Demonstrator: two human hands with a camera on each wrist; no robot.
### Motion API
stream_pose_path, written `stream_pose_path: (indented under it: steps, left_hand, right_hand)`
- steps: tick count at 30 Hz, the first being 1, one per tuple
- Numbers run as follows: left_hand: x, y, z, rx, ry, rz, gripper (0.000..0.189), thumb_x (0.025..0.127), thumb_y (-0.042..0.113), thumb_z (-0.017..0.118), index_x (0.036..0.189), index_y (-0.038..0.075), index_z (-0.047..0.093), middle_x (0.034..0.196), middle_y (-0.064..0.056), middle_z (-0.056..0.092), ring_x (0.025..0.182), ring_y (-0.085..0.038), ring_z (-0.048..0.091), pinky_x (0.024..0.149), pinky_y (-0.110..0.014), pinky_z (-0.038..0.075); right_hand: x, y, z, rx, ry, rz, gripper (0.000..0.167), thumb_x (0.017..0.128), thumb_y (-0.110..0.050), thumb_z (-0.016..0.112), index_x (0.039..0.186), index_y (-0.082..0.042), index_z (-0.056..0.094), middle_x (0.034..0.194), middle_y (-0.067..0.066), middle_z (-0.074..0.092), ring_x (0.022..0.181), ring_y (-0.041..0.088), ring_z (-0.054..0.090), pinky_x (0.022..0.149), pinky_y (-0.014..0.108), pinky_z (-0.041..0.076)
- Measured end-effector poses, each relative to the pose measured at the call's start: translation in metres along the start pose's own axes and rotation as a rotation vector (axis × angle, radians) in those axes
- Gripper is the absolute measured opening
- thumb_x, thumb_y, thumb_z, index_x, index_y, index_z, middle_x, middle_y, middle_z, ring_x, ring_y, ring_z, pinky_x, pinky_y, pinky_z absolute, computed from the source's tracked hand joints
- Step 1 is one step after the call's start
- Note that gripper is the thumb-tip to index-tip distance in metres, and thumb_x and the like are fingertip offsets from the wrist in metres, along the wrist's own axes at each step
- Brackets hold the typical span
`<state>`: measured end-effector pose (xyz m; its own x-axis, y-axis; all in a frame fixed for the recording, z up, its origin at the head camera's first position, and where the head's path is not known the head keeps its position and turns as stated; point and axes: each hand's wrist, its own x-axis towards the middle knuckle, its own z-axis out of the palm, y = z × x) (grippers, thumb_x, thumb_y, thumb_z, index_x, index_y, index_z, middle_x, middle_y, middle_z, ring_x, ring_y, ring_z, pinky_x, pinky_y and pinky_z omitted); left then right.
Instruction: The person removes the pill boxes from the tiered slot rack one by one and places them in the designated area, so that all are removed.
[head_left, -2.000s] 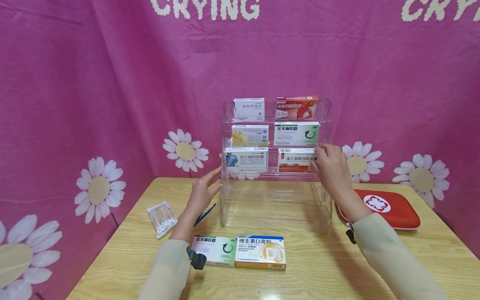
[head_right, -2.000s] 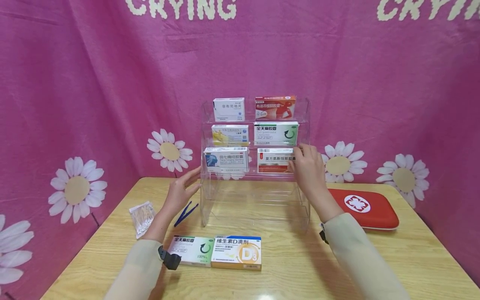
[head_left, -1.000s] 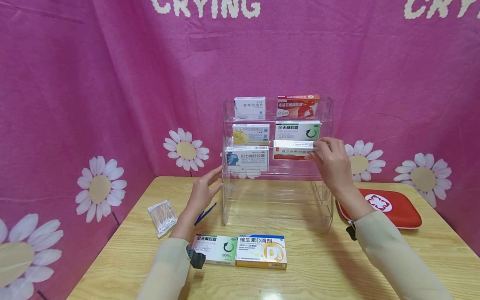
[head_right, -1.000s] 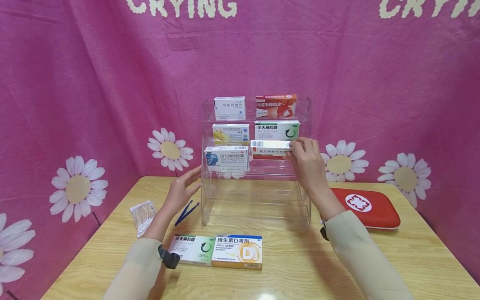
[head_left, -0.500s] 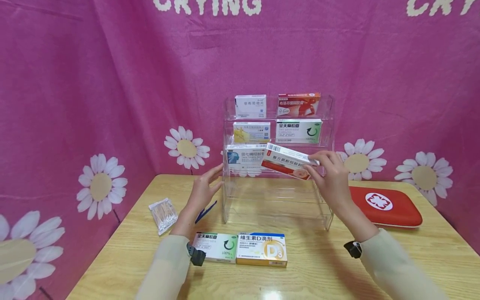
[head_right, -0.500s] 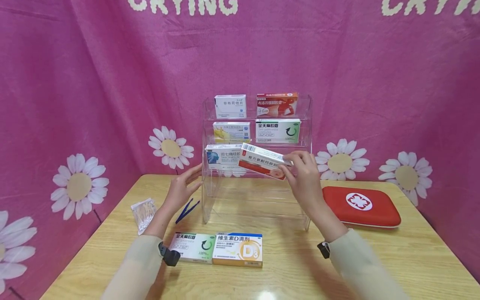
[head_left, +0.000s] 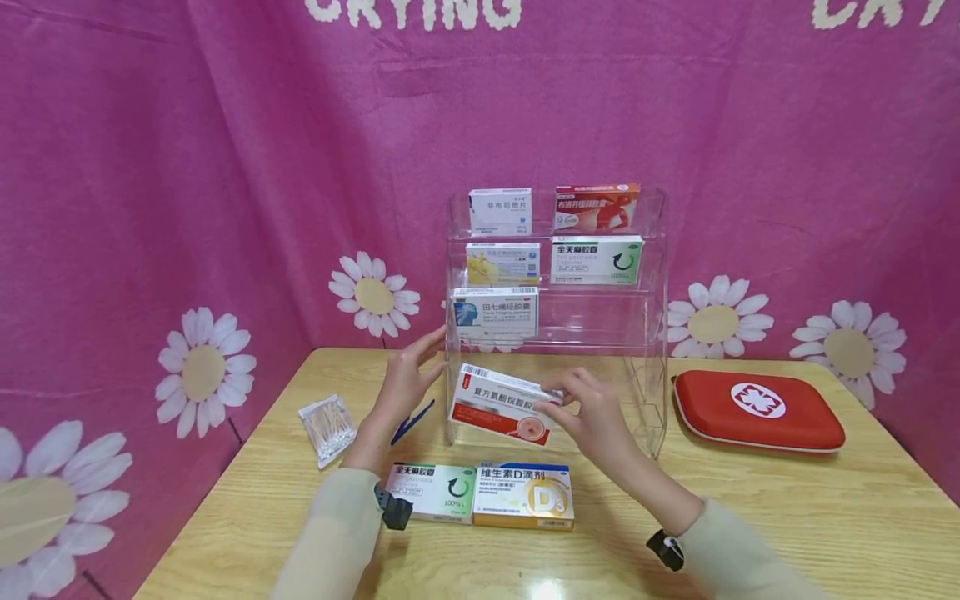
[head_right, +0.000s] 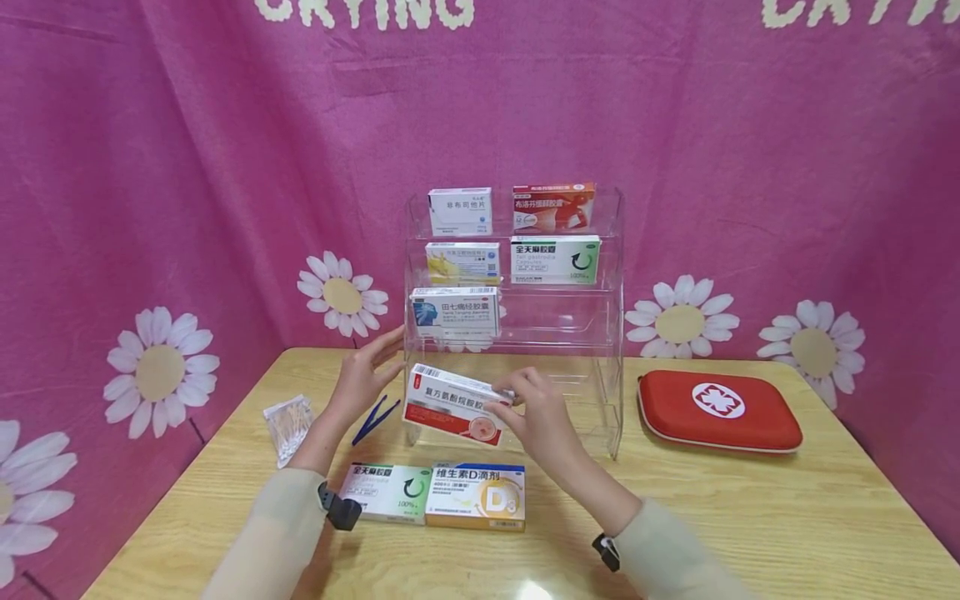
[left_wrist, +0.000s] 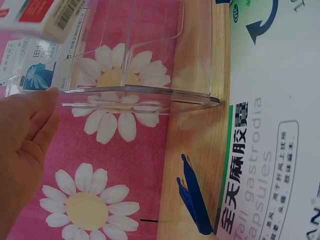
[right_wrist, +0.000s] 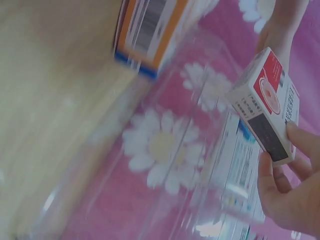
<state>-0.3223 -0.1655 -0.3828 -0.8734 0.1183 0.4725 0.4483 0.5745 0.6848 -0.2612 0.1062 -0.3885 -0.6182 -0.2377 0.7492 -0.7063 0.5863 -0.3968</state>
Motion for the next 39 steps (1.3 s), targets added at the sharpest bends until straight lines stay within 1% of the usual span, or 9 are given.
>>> stream_pose_path:
  steps: [5, 8, 13, 19, 24, 27, 31, 37, 39]
  left_hand:
    - [0.001, 0.0, 0.001, 0.01, 0.008, 0.012, 0.056, 0.087, -0.002, 0.068, 0.14, 0.006, 0.052, 0.134, -0.016, 0.062, 0.12, -0.033, 0.063, 0.103, -0.042, 0.053]
    - [0.001, -0.001, 0.0, 0.016, 0.013, 0.018, 0.055, 0.087, -0.001, 0.069, 0.139, 0.006, 0.053, 0.133, -0.016, 0.063, 0.119, -0.033, 0.064, 0.102, -0.042, 0.054]
    - [0.001, 0.0, -0.001, 0.019, 0.012, 0.014, 0.054, 0.087, -0.001, 0.069, 0.139, 0.007, 0.054, 0.133, -0.016, 0.063, 0.119, -0.033, 0.064, 0.101, -0.042, 0.054]
    - [0.002, 0.002, -0.001, 0.019, 0.017, 0.024, 0.054, 0.087, -0.003, 0.069, 0.138, 0.006, 0.055, 0.13, -0.017, 0.065, 0.118, -0.032, 0.065, 0.101, -0.042, 0.055]
    - [0.002, 0.005, -0.001, 0.027, 0.019, 0.035, 0.054, 0.086, -0.004, 0.069, 0.138, 0.005, 0.054, 0.13, -0.017, 0.065, 0.117, -0.032, 0.066, 0.099, -0.041, 0.055]
    - [0.002, 0.005, -0.001, 0.035, 0.021, 0.033, 0.055, 0.086, -0.003, 0.069, 0.138, 0.005, 0.054, 0.129, -0.017, 0.065, 0.117, -0.032, 0.066, 0.099, -0.041, 0.056]
    - [0.001, 0.005, -0.002, 0.037, 0.023, 0.022, 0.055, 0.086, -0.003, 0.069, 0.139, 0.005, 0.054, 0.13, -0.017, 0.065, 0.117, -0.033, 0.065, 0.099, -0.042, 0.056]
    - [0.001, 0.006, -0.001, 0.042, 0.011, 0.022, 0.056, 0.087, -0.003, 0.068, 0.139, 0.006, 0.053, 0.131, -0.016, 0.065, 0.119, -0.031, 0.065, 0.101, -0.04, 0.055]
    - [0.001, 0.006, -0.001, 0.046, 0.007, 0.016, 0.056, 0.087, -0.003, 0.068, 0.14, 0.006, 0.052, 0.131, -0.016, 0.065, 0.119, -0.03, 0.064, 0.101, -0.039, 0.054]
  right_hand:
    - [-0.009, -0.016, 0.016, 0.063, -0.118, 0.057, 0.02, 0.075, -0.011, 0.082, 0.09, -0.006, 0.069, 0.087, 0.006, 0.066, 0.071, 0.014, 0.064, 0.063, 0.024, 0.059]
    - [-0.013, -0.025, 0.024, 0.091, -0.179, 0.095, 0.019, 0.076, -0.012, 0.081, 0.09, -0.007, 0.069, 0.088, 0.005, 0.066, 0.071, 0.013, 0.062, 0.064, 0.024, 0.059]
    - [-0.018, -0.036, 0.036, 0.122, -0.264, 0.129, 0.018, 0.077, -0.014, 0.08, 0.09, -0.008, 0.069, 0.089, 0.003, 0.066, 0.072, 0.01, 0.061, 0.065, 0.02, 0.058]
    - [-0.021, -0.048, 0.045, 0.143, -0.327, 0.118, 0.017, 0.079, -0.015, 0.08, 0.091, -0.008, 0.07, 0.09, 0.003, 0.067, 0.072, 0.009, 0.059, 0.065, 0.017, 0.055]
    - [-0.024, -0.056, 0.051, 0.162, -0.363, 0.12, 0.017, 0.079, -0.016, 0.079, 0.09, -0.008, 0.069, 0.088, 0.003, 0.065, 0.07, 0.009, 0.057, 0.063, 0.022, 0.057]
    - [-0.026, -0.061, 0.055, 0.175, -0.396, 0.127, 0.016, 0.079, -0.017, 0.08, 0.089, -0.008, 0.069, 0.086, 0.002, 0.063, 0.07, 0.008, 0.055, 0.061, 0.019, 0.055]
    - [-0.03, -0.065, 0.06, 0.206, -0.435, 0.118, 0.016, 0.079, -0.017, 0.08, 0.087, -0.008, 0.07, 0.083, 0.002, 0.063, 0.069, 0.005, 0.053, 0.06, 0.012, 0.048]
    - [-0.04, -0.072, 0.064, 0.241, -0.485, 0.11, 0.015, 0.08, -0.018, 0.079, 0.085, -0.009, 0.069, 0.081, 0.002, 0.063, 0.068, 0.001, 0.052, 0.059, 0.011, 0.047]
    - [-0.042, -0.076, 0.065, 0.247, -0.509, 0.108, 0.014, 0.08, -0.018, 0.079, 0.085, -0.009, 0.069, 0.08, 0.002, 0.062, 0.068, 0.002, 0.053, 0.06, 0.011, 0.047]
